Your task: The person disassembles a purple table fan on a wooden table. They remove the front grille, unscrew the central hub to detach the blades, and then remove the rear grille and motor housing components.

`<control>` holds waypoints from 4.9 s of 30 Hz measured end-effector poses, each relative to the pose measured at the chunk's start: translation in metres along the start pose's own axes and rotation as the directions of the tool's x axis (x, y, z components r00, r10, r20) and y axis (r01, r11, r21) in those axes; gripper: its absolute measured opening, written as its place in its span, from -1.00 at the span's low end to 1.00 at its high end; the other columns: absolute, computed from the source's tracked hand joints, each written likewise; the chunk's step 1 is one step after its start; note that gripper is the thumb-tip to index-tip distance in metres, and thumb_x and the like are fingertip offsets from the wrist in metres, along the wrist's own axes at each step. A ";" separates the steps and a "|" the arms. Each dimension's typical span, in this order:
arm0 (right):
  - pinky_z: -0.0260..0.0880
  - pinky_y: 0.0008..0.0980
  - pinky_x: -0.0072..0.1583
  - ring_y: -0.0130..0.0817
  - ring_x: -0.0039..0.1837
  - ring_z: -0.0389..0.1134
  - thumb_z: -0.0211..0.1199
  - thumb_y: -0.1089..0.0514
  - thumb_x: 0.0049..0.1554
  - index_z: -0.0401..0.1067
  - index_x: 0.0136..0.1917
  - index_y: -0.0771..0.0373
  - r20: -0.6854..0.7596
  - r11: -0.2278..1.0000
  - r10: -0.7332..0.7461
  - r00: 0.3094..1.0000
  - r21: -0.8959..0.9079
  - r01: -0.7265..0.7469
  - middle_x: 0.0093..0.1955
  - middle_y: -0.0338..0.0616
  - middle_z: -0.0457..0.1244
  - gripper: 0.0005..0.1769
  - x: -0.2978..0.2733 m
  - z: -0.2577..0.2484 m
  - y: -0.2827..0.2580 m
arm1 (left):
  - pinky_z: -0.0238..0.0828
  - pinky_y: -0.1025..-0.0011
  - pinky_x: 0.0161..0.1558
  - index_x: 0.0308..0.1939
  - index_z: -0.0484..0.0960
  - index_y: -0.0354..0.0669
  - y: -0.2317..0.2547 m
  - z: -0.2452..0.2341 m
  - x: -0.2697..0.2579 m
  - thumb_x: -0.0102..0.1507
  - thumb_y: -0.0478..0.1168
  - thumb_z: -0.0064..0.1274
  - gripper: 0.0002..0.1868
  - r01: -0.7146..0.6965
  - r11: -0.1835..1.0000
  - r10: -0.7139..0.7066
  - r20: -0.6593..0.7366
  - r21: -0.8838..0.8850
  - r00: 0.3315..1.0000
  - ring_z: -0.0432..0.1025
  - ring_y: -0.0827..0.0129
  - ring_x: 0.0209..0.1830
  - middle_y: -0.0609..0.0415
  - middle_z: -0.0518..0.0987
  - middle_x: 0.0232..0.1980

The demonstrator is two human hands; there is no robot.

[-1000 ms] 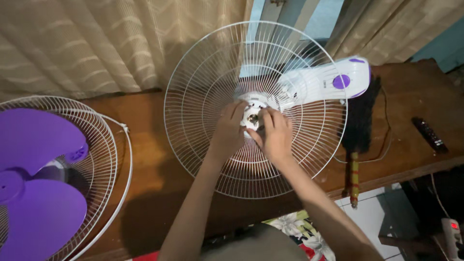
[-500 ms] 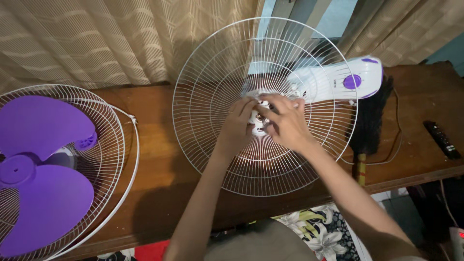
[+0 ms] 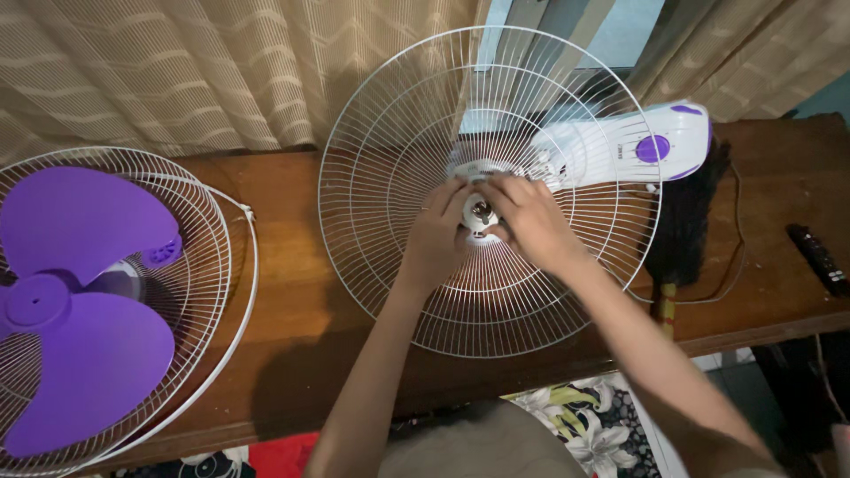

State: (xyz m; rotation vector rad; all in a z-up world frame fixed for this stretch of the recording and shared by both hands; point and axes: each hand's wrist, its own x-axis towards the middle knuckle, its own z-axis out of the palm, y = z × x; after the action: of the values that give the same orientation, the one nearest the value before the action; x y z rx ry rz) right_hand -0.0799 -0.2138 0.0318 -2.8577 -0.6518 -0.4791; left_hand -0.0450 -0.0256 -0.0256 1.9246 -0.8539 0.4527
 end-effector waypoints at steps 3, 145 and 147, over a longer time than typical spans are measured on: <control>0.26 -0.15 0.35 -0.14 0.41 0.25 0.40 0.27 -0.03 0.39 0.40 0.20 0.048 0.992 -0.117 0.992 -0.050 0.119 0.40 -0.13 0.24 -0.30 0.009 -0.013 0.006 | 0.31 0.09 0.36 0.20 0.51 -0.32 0.001 0.000 0.001 0.09 -0.38 0.22 -0.43 0.023 0.999 -0.023 -0.027 0.035 0.999 0.33 -0.10 0.39 -0.18 0.43 0.35; 0.31 -0.09 0.37 0.08 0.36 0.26 0.56 0.14 -0.12 0.34 0.34 0.36 -0.293 0.948 0.314 0.903 0.149 -0.281 0.34 0.09 0.20 -0.20 -0.018 0.020 -0.046 | 0.49 0.21 0.20 0.25 0.37 -0.38 -0.005 -0.010 -0.002 0.13 -0.45 0.16 -0.40 0.042 0.976 -0.012 0.138 -0.212 0.990 0.43 -0.03 0.20 -0.23 0.40 0.23; 0.30 -0.09 0.36 0.04 0.33 0.26 0.56 0.17 -0.15 0.37 0.33 0.33 -0.236 0.955 0.288 0.928 0.145 -0.260 0.31 0.05 0.21 -0.20 -0.016 0.016 -0.041 | 0.47 0.20 0.23 0.25 0.35 -0.37 -0.004 -0.010 -0.001 0.17 -0.42 0.18 -0.42 0.074 0.982 -0.043 0.173 -0.176 0.984 0.43 -0.01 0.20 -0.22 0.40 0.22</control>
State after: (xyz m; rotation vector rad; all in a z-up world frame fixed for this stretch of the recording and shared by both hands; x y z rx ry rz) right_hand -0.1076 -0.1801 0.0151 -2.6586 -0.2206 -0.7211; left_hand -0.0424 -0.0151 -0.0244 1.8309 -0.9118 0.1709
